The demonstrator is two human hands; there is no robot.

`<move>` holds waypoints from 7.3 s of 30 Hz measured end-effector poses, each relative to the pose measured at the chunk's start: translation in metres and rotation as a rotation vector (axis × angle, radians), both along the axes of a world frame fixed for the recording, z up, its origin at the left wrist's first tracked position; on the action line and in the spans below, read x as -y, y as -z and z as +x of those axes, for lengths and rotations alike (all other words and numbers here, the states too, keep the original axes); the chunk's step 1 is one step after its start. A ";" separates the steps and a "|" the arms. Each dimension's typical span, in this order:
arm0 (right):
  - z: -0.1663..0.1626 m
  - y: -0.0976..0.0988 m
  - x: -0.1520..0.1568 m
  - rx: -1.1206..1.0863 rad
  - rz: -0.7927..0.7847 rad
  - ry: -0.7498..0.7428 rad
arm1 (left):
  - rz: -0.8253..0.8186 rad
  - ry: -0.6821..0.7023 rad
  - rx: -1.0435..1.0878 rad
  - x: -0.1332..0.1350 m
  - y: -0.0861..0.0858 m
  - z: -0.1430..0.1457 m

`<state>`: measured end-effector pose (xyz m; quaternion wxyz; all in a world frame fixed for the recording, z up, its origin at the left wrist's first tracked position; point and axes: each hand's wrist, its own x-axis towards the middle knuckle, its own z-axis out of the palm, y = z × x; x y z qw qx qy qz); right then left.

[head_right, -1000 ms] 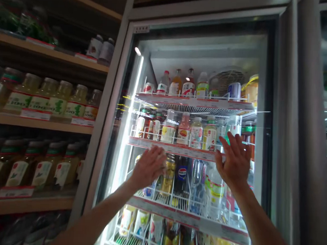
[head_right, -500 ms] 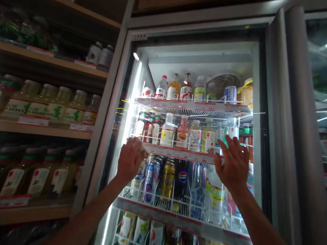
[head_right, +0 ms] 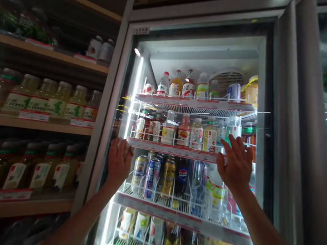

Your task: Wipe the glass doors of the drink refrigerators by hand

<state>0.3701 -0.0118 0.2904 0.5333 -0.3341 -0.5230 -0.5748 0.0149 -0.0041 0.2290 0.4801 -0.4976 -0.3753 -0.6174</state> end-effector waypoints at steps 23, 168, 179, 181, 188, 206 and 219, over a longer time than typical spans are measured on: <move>0.002 0.005 -0.002 -0.011 -0.018 -0.049 | -0.077 -0.032 -0.317 -0.002 -0.053 0.032; -0.038 0.029 0.006 -0.429 0.005 -0.103 | -0.109 -0.005 -0.251 -0.004 -0.020 0.072; -0.038 0.057 0.007 -0.395 -0.007 -0.088 | -0.109 0.052 -0.246 -0.003 -0.021 0.071; -0.044 0.057 0.006 -0.407 -0.004 -0.108 | -0.107 0.044 -0.245 -0.004 -0.021 0.071; -0.053 0.076 0.013 -0.112 -0.167 -0.069 | -0.118 0.047 -0.278 -0.001 -0.014 0.064; -0.033 0.075 0.012 -0.430 -0.026 -0.092 | -0.105 0.078 -0.281 -0.002 0.003 0.060; -0.052 0.091 0.006 -0.401 -0.019 -0.104 | -0.099 0.053 -0.287 -0.001 0.008 0.058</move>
